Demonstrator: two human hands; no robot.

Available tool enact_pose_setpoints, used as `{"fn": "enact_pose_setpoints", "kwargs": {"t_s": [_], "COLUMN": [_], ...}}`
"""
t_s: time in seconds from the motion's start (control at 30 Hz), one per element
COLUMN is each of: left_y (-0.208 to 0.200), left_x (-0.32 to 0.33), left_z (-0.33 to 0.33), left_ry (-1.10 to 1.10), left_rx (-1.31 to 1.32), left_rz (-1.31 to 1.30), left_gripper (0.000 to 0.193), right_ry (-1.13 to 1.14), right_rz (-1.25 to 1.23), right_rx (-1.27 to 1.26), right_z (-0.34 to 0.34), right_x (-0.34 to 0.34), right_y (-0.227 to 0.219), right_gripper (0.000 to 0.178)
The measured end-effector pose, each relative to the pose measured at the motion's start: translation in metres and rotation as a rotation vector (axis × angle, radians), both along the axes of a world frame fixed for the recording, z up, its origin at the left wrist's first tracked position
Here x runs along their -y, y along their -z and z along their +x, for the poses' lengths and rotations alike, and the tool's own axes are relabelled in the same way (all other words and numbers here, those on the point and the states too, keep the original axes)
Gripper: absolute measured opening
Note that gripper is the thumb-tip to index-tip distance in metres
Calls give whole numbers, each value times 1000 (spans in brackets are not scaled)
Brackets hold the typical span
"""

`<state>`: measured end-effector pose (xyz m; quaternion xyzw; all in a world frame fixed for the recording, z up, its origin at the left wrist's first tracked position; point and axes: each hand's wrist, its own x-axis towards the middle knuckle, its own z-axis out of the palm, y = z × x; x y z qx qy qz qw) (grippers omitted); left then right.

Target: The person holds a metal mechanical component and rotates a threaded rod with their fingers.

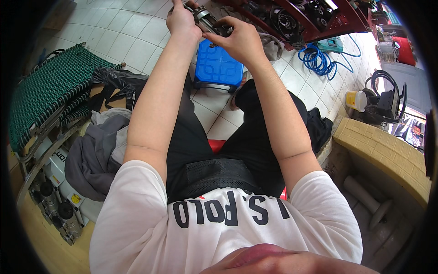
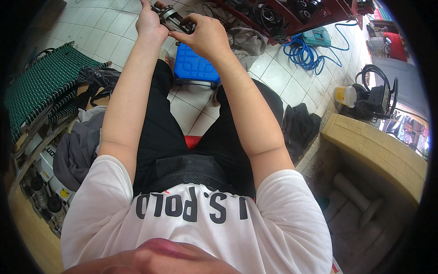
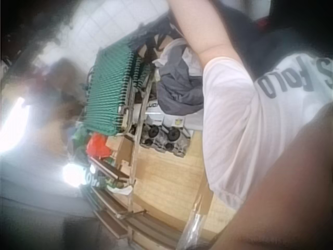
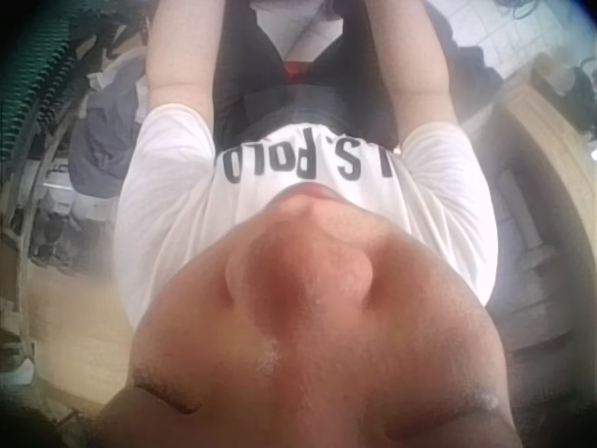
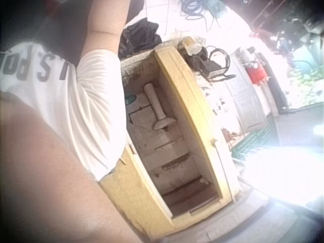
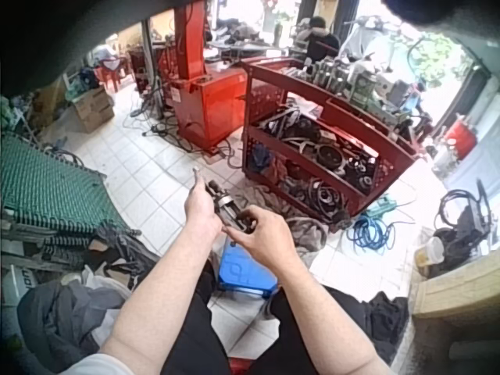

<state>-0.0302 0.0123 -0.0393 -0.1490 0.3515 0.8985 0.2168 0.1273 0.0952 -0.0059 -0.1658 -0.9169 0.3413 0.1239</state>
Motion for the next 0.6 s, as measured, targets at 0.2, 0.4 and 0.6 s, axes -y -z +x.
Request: {"fn": "enact_pose_setpoints", "kwargs": {"t_s": [0.2, 0.4, 0.6], "left_y": [9, 13, -11], "left_x": [0, 0, 1], "left_z": [-8, -8, 7], "left_ry": [20, 13, 41], "left_rx": [-18, 2, 19], "left_rz": [-52, 23, -59], "left_gripper": [41, 42, 36], "right_ry": [-9, -7, -3], "right_rz": [-14, -15, 4], "right_rx": [-6, -4, -10], "right_z": [-1, -1, 0], "right_x": [2, 1, 1], "right_y": [-2, -1, 0], "right_gripper": [47, 47, 48]}}
